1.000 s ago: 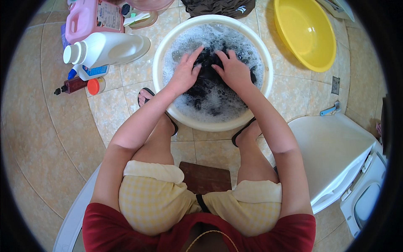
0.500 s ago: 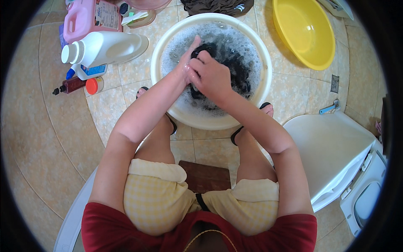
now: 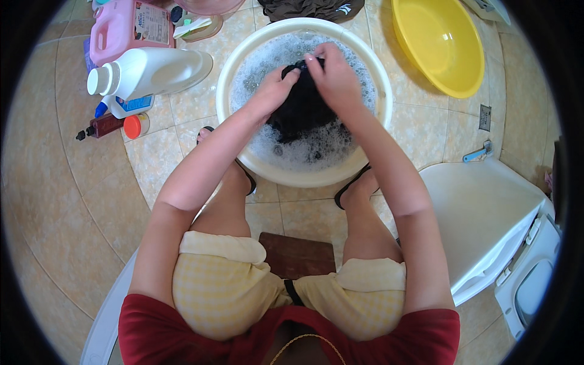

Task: The person pours liquid detergent into a white basin filled with water. They then submerge a dark garment into the soapy water and scrub it by hand, repeatedly agitating and wringing the fabric to clean it.

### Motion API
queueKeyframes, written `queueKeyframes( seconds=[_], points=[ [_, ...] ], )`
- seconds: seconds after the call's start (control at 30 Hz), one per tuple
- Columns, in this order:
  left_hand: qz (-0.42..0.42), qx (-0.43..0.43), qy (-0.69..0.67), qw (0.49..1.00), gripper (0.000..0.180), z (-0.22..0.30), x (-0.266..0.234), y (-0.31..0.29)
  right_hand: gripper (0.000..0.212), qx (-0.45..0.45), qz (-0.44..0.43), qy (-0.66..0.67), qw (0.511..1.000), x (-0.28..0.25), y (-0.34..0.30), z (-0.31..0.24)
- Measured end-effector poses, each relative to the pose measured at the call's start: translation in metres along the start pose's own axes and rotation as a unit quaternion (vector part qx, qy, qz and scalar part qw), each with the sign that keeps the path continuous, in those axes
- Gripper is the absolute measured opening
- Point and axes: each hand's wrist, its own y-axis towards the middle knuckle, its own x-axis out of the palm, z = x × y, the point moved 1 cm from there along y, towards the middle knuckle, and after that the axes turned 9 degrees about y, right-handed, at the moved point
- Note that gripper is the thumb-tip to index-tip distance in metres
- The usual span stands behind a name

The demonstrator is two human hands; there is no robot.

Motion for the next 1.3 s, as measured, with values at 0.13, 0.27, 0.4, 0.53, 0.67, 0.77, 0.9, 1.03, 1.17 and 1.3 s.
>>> queueKeyframes(
  seconds=[0.13,0.27,0.4,0.53,0.67,0.77,0.9,1.03,1.17,1.3],
  points=[
    [0.019,0.212,0.204,0.956,0.050,-0.005,-0.012,0.004,0.052,0.068,-0.095,-0.078,0.990,-0.020,-0.008,0.034],
    [-0.013,0.251,0.410,0.877,0.067,-0.027,-0.016,-0.002,0.060,0.118,-0.231,-0.099,0.961,-0.027,-0.016,0.040],
    [-0.099,0.179,0.440,0.874,0.075,-0.033,-0.014,-0.019,0.060,0.134,-0.257,-0.070,0.955,-0.040,-0.039,0.019],
    [-0.101,0.141,0.517,0.838,0.074,-0.035,-0.004,-0.035,0.052,0.123,-0.267,-0.053,0.954,-0.034,-0.068,0.009],
    [-0.116,0.092,0.558,0.816,0.074,-0.037,0.000,-0.041,0.053,0.138,-0.303,-0.097,0.938,-0.015,-0.083,0.015],
    [-0.116,0.116,0.533,0.830,0.069,-0.025,-0.004,-0.034,0.048,0.105,-0.303,-0.064,0.945,-0.028,-0.081,0.017],
    [-0.026,0.192,0.470,0.861,0.057,0.003,-0.011,-0.042,0.031,0.058,-0.193,-0.011,0.980,-0.064,-0.064,-0.014],
    [0.033,0.269,0.448,0.852,0.034,0.008,-0.015,-0.028,0.021,0.012,-0.036,-0.048,0.998,-0.079,-0.017,-0.008],
    [0.040,0.289,0.436,0.851,0.025,0.004,-0.008,-0.027,0.021,-0.024,0.071,-0.133,0.988,-0.075,0.030,-0.003],
    [0.039,0.275,0.409,0.869,0.023,0.004,-0.008,-0.027,0.022,0.028,0.052,-0.157,0.986,-0.055,0.053,0.006]
  ],
)
